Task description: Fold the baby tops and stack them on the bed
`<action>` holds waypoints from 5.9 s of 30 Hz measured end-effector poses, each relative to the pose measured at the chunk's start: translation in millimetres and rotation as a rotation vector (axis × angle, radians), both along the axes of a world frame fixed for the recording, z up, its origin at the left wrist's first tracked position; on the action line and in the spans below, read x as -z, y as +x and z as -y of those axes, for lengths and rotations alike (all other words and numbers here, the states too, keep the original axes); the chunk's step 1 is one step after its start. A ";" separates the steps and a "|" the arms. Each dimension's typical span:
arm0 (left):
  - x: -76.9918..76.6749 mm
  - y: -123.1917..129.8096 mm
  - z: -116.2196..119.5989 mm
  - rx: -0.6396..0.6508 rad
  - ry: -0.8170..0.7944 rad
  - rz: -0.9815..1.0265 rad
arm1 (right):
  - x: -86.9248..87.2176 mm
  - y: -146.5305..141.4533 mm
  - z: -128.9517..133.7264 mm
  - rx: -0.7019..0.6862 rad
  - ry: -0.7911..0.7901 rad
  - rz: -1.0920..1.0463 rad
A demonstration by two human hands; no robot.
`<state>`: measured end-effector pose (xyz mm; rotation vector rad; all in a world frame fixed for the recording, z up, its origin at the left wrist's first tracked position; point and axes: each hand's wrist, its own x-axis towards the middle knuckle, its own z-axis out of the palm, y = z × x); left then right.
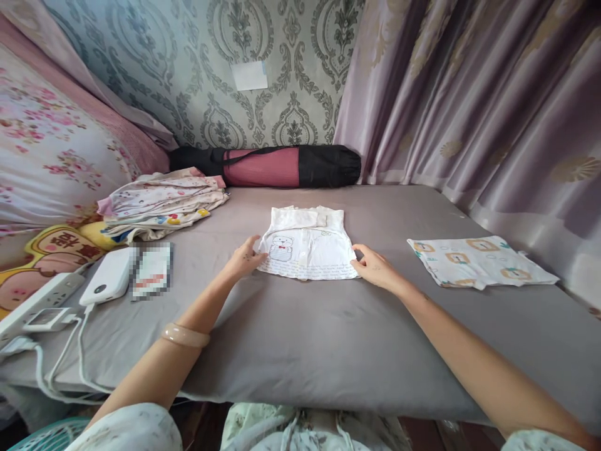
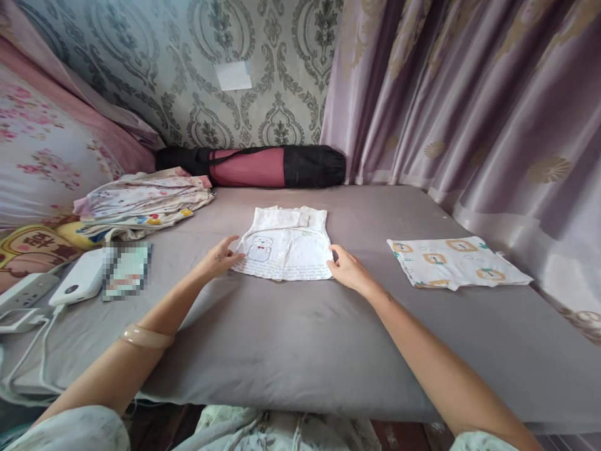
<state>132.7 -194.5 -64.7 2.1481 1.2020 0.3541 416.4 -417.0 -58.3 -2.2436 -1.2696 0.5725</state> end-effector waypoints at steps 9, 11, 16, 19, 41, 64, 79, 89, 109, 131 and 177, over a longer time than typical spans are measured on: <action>-8.0 -21.8 -1.1 0.219 -0.373 0.277 | -5.6 16.3 18.0 -0.345 -0.009 -0.215; -8.0 -26.3 -3.3 0.342 -0.349 0.249 | -1.8 18.1 17.8 -0.350 0.038 -0.096; 1.6 -23.5 -10.2 0.411 0.064 0.170 | 9.0 13.5 6.4 -0.290 0.196 0.256; 6.3 -14.5 -13.9 0.354 0.281 0.154 | 11.8 11.1 -3.6 -0.270 0.331 0.414; 9.5 67.9 -46.1 0.041 0.567 0.190 | 17.9 35.8 -77.4 -0.059 0.370 0.563; 22.3 119.1 -110.1 -0.295 0.193 -0.087 | 28.8 96.0 -152.6 0.321 0.060 0.320; 17.5 114.0 -102.0 -0.331 0.166 -0.083 | 18.8 103.9 -152.0 0.357 0.006 0.164; 8.6 75.1 -81.2 -0.232 -0.004 0.044 | 14.3 73.3 -106.4 0.270 -0.126 0.180; -3.8 60.3 -107.7 -0.071 -0.251 -0.107 | -7.0 57.9 -91.9 0.264 -0.135 -0.297; 15.9 161.8 -59.5 0.349 0.581 -0.304 | 8.6 -11.4 -193.1 -0.335 -0.015 0.513; 37.4 97.9 -102.7 0.206 0.369 -0.327 | 44.3 68.7 -150.3 -0.069 -0.067 0.465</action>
